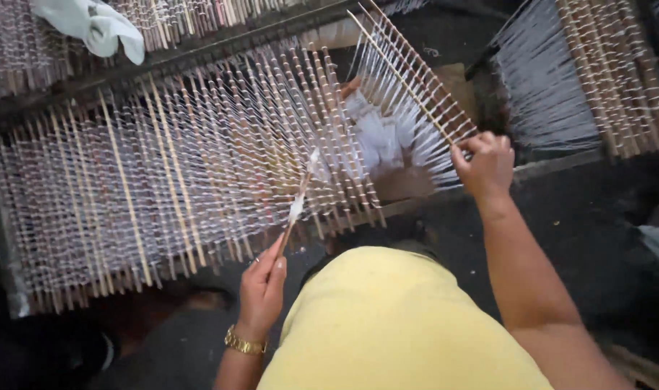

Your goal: Dipping a wooden frame holding numerous candle wicks into a vat of molten wax to create hand-dipped candles, then placing the frame on a rack.

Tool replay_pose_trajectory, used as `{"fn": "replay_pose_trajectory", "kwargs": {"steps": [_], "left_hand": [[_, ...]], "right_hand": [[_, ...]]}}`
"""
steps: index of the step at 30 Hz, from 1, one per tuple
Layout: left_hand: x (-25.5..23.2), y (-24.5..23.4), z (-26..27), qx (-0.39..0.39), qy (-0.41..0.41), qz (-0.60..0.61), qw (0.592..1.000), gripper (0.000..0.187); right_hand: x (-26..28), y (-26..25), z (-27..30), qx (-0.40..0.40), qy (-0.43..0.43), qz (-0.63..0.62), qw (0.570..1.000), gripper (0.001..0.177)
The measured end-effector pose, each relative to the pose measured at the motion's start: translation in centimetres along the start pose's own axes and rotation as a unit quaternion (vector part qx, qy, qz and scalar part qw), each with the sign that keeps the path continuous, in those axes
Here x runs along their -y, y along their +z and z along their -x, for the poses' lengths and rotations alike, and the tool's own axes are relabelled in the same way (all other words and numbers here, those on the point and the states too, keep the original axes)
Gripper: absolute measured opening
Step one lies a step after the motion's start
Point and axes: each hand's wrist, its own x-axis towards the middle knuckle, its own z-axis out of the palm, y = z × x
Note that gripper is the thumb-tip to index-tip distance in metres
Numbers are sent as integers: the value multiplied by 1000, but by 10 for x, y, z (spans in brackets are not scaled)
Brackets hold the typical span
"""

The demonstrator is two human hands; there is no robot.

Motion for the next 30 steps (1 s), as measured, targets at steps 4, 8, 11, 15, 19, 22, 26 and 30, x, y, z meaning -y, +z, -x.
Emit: {"fn": "replay_pose_trajectory", "kwargs": {"steps": [4, 8, 11, 15, 19, 22, 26, 30], "left_hand": [[26, -29, -32, 20, -43, 12, 999, 49], [28, -50, -53, 82, -32, 8, 996, 49], [34, -58, -61, 86, -30, 7, 996, 46], [51, -66, -69, 91, -26, -1, 996, 46], [57, -76, -75, 109, -29, 19, 993, 46], [59, -82, -79, 115, -25, 37, 992, 46], [70, -87, -79, 110, -35, 41, 992, 45], [70, -90, -79, 115, -44, 51, 991, 45]], "right_hand": [[35, 29, 19, 21, 88, -44, 995, 15], [66, 49, 38, 30, 150, -70, 986, 12], [90, 58, 46, 39, 180, -97, 978, 12], [115, 69, 51, 60, 214, -108, 969, 15], [137, 71, 51, 46, 218, -129, 966, 14], [149, 77, 53, 51, 228, -134, 963, 13], [160, 83, 56, 35, 222, -147, 963, 11], [164, 88, 55, 30, 215, -139, 966, 12]]}}
